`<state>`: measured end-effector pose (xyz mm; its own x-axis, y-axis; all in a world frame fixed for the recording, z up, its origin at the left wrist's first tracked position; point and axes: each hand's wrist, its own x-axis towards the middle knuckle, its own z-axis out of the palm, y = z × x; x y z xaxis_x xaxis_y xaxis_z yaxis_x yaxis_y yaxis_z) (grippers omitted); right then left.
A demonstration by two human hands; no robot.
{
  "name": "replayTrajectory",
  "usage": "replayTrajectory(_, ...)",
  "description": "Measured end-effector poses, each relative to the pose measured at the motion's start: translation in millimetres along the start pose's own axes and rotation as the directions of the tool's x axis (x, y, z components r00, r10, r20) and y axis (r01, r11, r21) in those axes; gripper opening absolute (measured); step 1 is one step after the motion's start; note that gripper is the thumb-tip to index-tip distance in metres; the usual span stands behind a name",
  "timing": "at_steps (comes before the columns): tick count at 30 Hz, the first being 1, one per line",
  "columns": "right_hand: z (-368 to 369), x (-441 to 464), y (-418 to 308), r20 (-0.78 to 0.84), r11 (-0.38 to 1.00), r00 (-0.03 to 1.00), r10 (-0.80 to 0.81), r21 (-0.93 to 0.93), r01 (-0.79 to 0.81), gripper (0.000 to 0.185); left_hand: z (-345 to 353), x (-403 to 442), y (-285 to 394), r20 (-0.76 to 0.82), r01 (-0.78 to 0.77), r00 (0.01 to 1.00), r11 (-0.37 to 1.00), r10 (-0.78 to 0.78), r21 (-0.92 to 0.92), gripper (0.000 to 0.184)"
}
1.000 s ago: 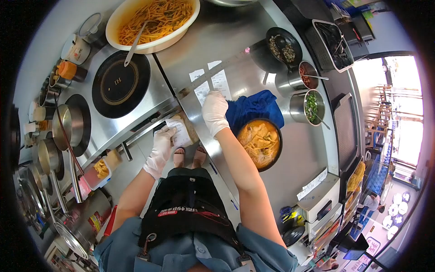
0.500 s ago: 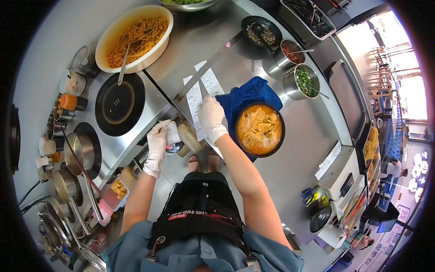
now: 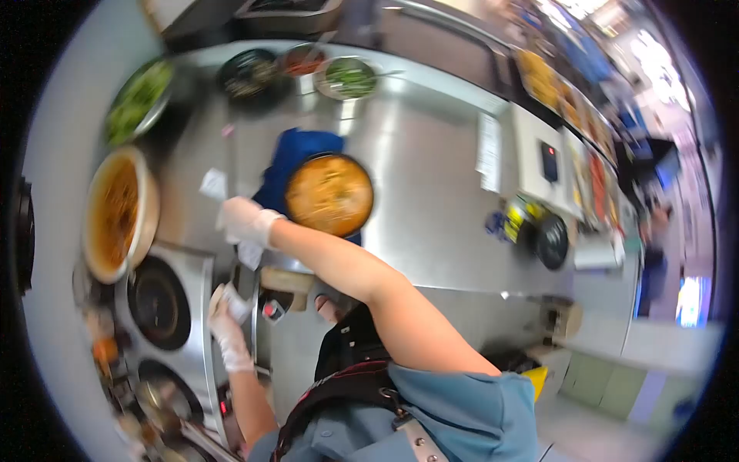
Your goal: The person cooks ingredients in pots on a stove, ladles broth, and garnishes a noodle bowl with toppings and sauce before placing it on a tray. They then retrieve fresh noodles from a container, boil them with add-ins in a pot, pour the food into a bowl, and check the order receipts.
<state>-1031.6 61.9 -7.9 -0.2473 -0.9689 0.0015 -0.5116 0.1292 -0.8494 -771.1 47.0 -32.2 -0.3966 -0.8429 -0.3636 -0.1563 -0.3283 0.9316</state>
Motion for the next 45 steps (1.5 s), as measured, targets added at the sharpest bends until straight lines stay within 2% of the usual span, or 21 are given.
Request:
replayTrajectory(2, -50.0, -20.6, -4.8, 0.019, 0.995, 0.999, 0.030, -0.092, -0.028, 0.032, -2.1, 5.1, -11.2, 0.007, 0.057, 0.998, 0.997, -0.056, -0.050, 0.032)
replayTrajectory(4, -120.6, -76.9, -41.2, -0.106, 0.987, 0.986, -0.126, 0.089, 0.136, 0.030, -3.4, 7.1, -15.7, 0.028, 0.071, 0.997, 0.996, -0.070, -0.049, 0.033)
replayTrajectory(5, -158.4, -109.8, -55.7, -0.142, 0.981, 0.989, 0.047, 0.192, -0.019, 0.025, -1.1, 5.6, -18.8, 0.023, 0.085, 0.996, 0.995, -0.084, -0.056, 0.033)
replayTrajectory(6, -195.5, -144.7, -48.8, -0.317, 0.996, 0.948, 0.007, 0.083, 0.020, 0.026, 1.2, 2.0, -19.1, 0.036, 0.080, 0.996, 0.995, -0.079, -0.052, 0.033)
replayTrajectory(9, -297.1, -241.9, 9.4, -0.690, 0.970, 0.683, 0.239, 0.194, -0.144, 0.035, 26.2, -15.3, -4.9, -0.025, 0.118, 0.993, 0.992, -0.119, -0.055, 0.032)
replayTrajectory(10, -327.7, -269.3, 41.1, -0.841, 0.987, 0.535, -0.075, -0.138, -0.079, 0.041, 33.7, -17.0, -5.6, -0.035, 0.119, 0.992, 0.990, -0.122, -0.073, 0.032)
replayTrajectory(11, -362.3, -302.1, 70.3, -0.888, 0.976, 0.450, 0.088, -0.014, -0.218, 0.042, 38.6, -19.3, -7.0, -0.048, 0.122, 0.991, 0.989, -0.127, -0.089, 0.031)
replayTrajectory(13, -407.8, -346.8, 131.5, -0.903, 0.939, 0.261, 0.341, 0.318, -0.127, 0.039, 52.4, -23.3, -10.5, -0.051, 0.117, 0.991, 0.989, -0.122, -0.088, 0.031)
replayTrajectory(17, -442.1, -384.2, 236.3, -0.927, 0.915, 0.194, 0.321, 0.250, -0.317, 0.036, 77.4, -25.3, -15.9, -0.072, 0.094, 0.992, 0.992, -0.100, -0.080, 0.031)
replayTrajectory(20, -446.0, -383.9, 250.0, -0.866, 0.847, 0.183, 0.466, 0.377, -0.375, 0.035, 91.6, -26.8, -10.5, -0.099, 0.099, 0.989, 0.991, -0.108, -0.092, 0.031)
replayTrajectory(22, -451.1, -383.6, 254.1, -0.711, 0.652, 0.171, 0.682, 0.485, -0.584, 0.035, 99.1, -28.5, -5.1, -0.129, 0.098, 0.986, 0.991, -0.110, -0.092, 0.031)
replayTrajectory(25, -432.5, -387.5, 304.7, -0.854, 0.579, 0.133, 0.503, 0.219, -0.785, 0.035, 105.0, -37.0, 2.1, -0.181, 0.069, 0.980, 0.996, -0.079, -0.059, 0.032)
replayTrajectory(27, -421.7, -371.2, 282.2, -0.940, 0.697, 0.120, 0.319, 0.147, -0.701, 0.039, 97.7, -37.2, 0.1, -0.188, 0.093, 0.977, 0.994, -0.102, -0.058, 0.031)
replayTrajectory(29, -420.6, -357.2, 244.6, -0.996, 0.982, 0.003, 0.093, 0.091, -0.165, 0.043, 91.6, -40.1, -4.4, -0.208, 0.070, 0.975, 0.995, -0.082, -0.065, 0.031)
replayTrajectory(30, -424.9, -355.3, 225.4, -0.996, 0.981, 0.005, 0.092, 0.090, -0.170, 0.043, 89.2, -41.8, -5.5, -0.225, 0.047, 0.972, 0.997, -0.060, -0.063, 0.030)
replayTrajectory(32, -432.0, -351.2, 198.9, -0.914, 0.895, 0.086, 0.397, 0.407, 0.184, 0.051, 93.7, -48.1, 0.5, -0.249, 0.066, 0.965, 0.996, -0.080, -0.062, 0.030)
replayTrajectory(35, -442.9, -364.7, 230.5, -0.892, 0.909, 0.179, 0.416, 0.398, -0.125, 0.055, 103.1, -55.4, 4.8, -0.302, 0.084, 0.949, 0.996, -0.092, -0.037, 0.029)
replayTrajectory(37, -444.2, -365.5, 241.8, -0.925, 0.938, 0.184, 0.331, 0.302, -0.170, 0.057, 107.5, -58.4, 7.2, -0.327, 0.087, 0.939, 0.994, -0.104, -0.067, 0.029)
replayTrajectory(39, -443.0, -368.3, 230.7, -0.831, 0.833, 0.149, 0.536, 0.492, -0.252, 0.057, 112.7, -60.2, 9.4, -0.324, 0.083, 0.940, 0.994, -0.103, -0.075, 0.029)
replayTrajectory(43, -443.9, -367.3, 223.5, -0.842, 0.858, 0.167, 0.513, 0.499, -0.120, 0.057, 110.6, -56.3, 3.1, -0.309, 0.047, 0.949, 0.996, -0.069, -0.076, 0.030)
replayTrajectory(45, -445.6, -364.7, 226.0, -0.925, 0.933, 0.154, 0.347, 0.357, 0.045, 0.047, 105.2, -51.8, -0.4, -0.302, 0.059, 0.950, 0.993, -0.086, -0.098, 0.030)
